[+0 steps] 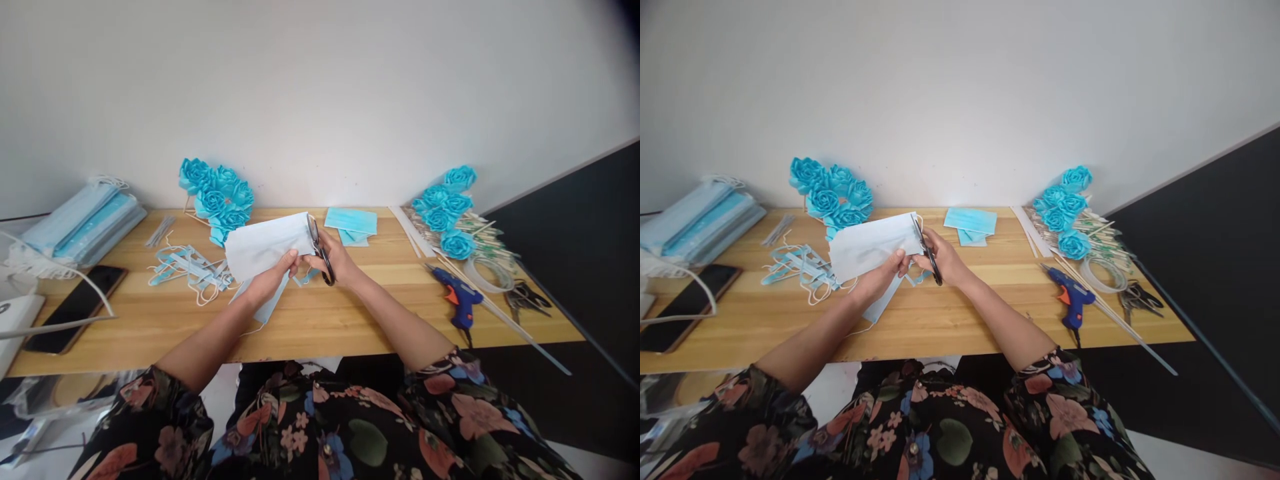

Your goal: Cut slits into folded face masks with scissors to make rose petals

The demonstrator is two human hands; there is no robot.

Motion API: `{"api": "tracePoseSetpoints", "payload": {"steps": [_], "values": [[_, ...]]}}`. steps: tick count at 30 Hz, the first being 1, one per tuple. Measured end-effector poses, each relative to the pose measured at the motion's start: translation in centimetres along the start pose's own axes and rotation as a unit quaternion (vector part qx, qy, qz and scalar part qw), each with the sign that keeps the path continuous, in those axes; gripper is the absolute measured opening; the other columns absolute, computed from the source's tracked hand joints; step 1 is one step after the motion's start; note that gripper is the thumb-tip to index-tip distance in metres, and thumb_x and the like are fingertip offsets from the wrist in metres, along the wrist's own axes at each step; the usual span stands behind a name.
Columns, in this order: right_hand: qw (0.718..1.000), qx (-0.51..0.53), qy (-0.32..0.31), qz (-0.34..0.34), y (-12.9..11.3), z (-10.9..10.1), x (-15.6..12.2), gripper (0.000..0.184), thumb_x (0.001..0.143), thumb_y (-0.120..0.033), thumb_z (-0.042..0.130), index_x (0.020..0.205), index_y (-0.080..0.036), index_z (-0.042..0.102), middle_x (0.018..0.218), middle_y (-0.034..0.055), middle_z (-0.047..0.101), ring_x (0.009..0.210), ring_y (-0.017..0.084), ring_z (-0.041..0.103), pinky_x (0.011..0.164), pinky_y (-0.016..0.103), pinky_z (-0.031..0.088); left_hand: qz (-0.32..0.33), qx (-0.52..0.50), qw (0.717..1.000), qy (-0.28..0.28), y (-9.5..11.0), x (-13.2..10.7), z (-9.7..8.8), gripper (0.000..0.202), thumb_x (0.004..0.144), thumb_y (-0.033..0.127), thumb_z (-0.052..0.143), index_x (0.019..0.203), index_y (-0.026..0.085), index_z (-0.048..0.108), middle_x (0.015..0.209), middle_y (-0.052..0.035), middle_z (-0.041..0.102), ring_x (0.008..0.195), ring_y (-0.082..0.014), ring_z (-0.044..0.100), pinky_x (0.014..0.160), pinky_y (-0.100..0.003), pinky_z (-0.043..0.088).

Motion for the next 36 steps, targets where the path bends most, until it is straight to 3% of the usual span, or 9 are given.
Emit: {"api": "tracePoseSetpoints", "payload": {"steps": [3, 7, 13, 17, 20, 24, 26, 30, 36], "values": [[0.999, -0.040, 0.024, -0.012, -0.3, -0.9, -0.1, 0.067, 0.078, -0.050, 0.081, 0.133, -0.019, 0.057, 0.086, -0.0006, 0.062, 0.073, 0.015, 0.054, 0.071, 0.029, 0.049, 0.033, -0.046, 0.998, -0.010, 0.0, 0.1, 0.1, 0.057, 0.095, 0.071, 0.051, 0.067, 0.021, 0.052, 0.062, 0.0012, 0.047, 0.065, -0.0155, 0.046, 0.074, -0.032, 0.042], [0.998, -0.049, 0.049, -0.005, -0.2, -1.8, 0.1, 0.063, 0.080, -0.049, 0.078, 0.134, -0.023, 0.060, 0.084, -0.0019, 0.059, 0.072, 0.015, 0.054, 0.069, 0.029, 0.048, 0.024, -0.102, 0.994, 0.015, -0.5, 0.5, -0.4, 0.056, 0.093, 0.070, 0.057, 0.068, 0.021, 0.054, 0.060, 0.0022, 0.046, 0.061, -0.0138, 0.043, 0.068, -0.031, 0.039], [0.995, -0.011, 0.095, 0.020, 0.6, -3.1, 0.7, 0.073, 0.079, -0.053, 0.079, 0.141, -0.027, 0.053, 0.096, 0.0018, 0.064, 0.077, 0.015, 0.058, 0.068, 0.028, 0.052, 0.050, -0.182, 0.976, 0.109, 0.8, 1.0, -2.8, 0.052, 0.084, 0.067, 0.071, 0.069, 0.020, 0.055, 0.065, 0.0023, 0.046, 0.057, -0.0105, 0.040, 0.057, -0.029, 0.033], [0.987, 0.046, 0.153, 0.003, -0.2, -4.8, 0.4, 0.070, 0.084, -0.059, 0.075, 0.142, -0.029, 0.052, 0.104, 0.0034, 0.065, 0.087, 0.016, 0.060, 0.062, 0.024, 0.054, 0.063, -0.193, 0.967, 0.151, 0.7, 1.2, -4.0, 0.046, 0.087, 0.060, 0.071, 0.071, 0.019, 0.058, 0.064, 0.0022, 0.046, 0.058, -0.0109, 0.041, 0.057, -0.029, 0.032], [0.990, 0.101, 0.102, 0.019, -0.6, -3.8, 0.0, 0.067, 0.085, -0.064, 0.071, 0.138, -0.025, 0.056, 0.094, 0.0028, 0.066, 0.082, 0.017, 0.063, 0.055, 0.024, 0.054, 0.073, -0.183, 0.967, 0.160, 0.2, 1.3, -4.3, 0.044, 0.089, 0.059, 0.068, 0.072, 0.020, 0.059, 0.062, 0.0025, 0.045, 0.059, -0.0120, 0.041, 0.060, -0.029, 0.033], [0.992, 0.103, -0.049, 0.061, -1.3, 0.2, -1.1, 0.064, 0.090, -0.066, 0.065, 0.130, -0.016, 0.065, 0.083, 0.0029, 0.068, 0.059, 0.012, 0.061, 0.049, 0.025, 0.050, 0.063, -0.104, 0.978, 0.171, 0.0, 1.1, -4.6, 0.046, 0.095, 0.060, 0.058, 0.070, 0.021, 0.057, 0.059, 0.0027, 0.044, 0.061, -0.0144, 0.043, 0.070, -0.031, 0.038], [0.990, 0.081, -0.086, 0.082, -1.4, 1.8, -1.6, 0.064, 0.089, -0.065, 0.067, 0.129, -0.014, 0.068, 0.082, 0.0030, 0.068, 0.055, 0.010, 0.059, 0.048, 0.024, 0.049, 0.051, -0.058, 0.981, 0.180, 0.2, 0.8, -4.8, 0.046, 0.098, 0.058, 0.054, 0.069, 0.022, 0.055, 0.059, 0.0026, 0.044, 0.064, -0.0157, 0.045, 0.076, -0.032, 0.040], [0.985, 0.052, -0.093, 0.135, -0.5, 3.1, -1.8, 0.068, 0.086, -0.066, 0.070, 0.128, -0.013, 0.070, 0.078, 0.0021, 0.067, 0.053, 0.008, 0.056, 0.044, 0.021, 0.046, 0.042, -0.014, 0.980, 0.193, 0.7, 0.4, -5.0, 0.049, 0.099, 0.059, 0.050, 0.066, 0.022, 0.050, 0.062, 0.0021, 0.044, 0.067, -0.0169, 0.048, 0.081, -0.034, 0.042], [0.982, 0.046, -0.072, 0.168, 0.5, 2.7, -1.7, 0.071, 0.084, -0.068, 0.073, 0.128, -0.013, 0.071, 0.081, 0.0041, 0.069, 0.058, 0.009, 0.059, 0.044, 0.019, 0.048, 0.033, 0.002, 0.981, 0.189, 0.7, 0.3, -4.7, 0.048, 0.097, 0.061, 0.049, 0.067, 0.023, 0.051, 0.061, 0.0018, 0.045, 0.066, -0.0177, 0.048, 0.081, -0.034, 0.043]]}}
Point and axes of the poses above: each hand's wrist, its own x-axis towards the middle knuckle, its own z-axis out of the palm, y = z × x, the point moved 7 cm from there along x, towards the middle knuckle
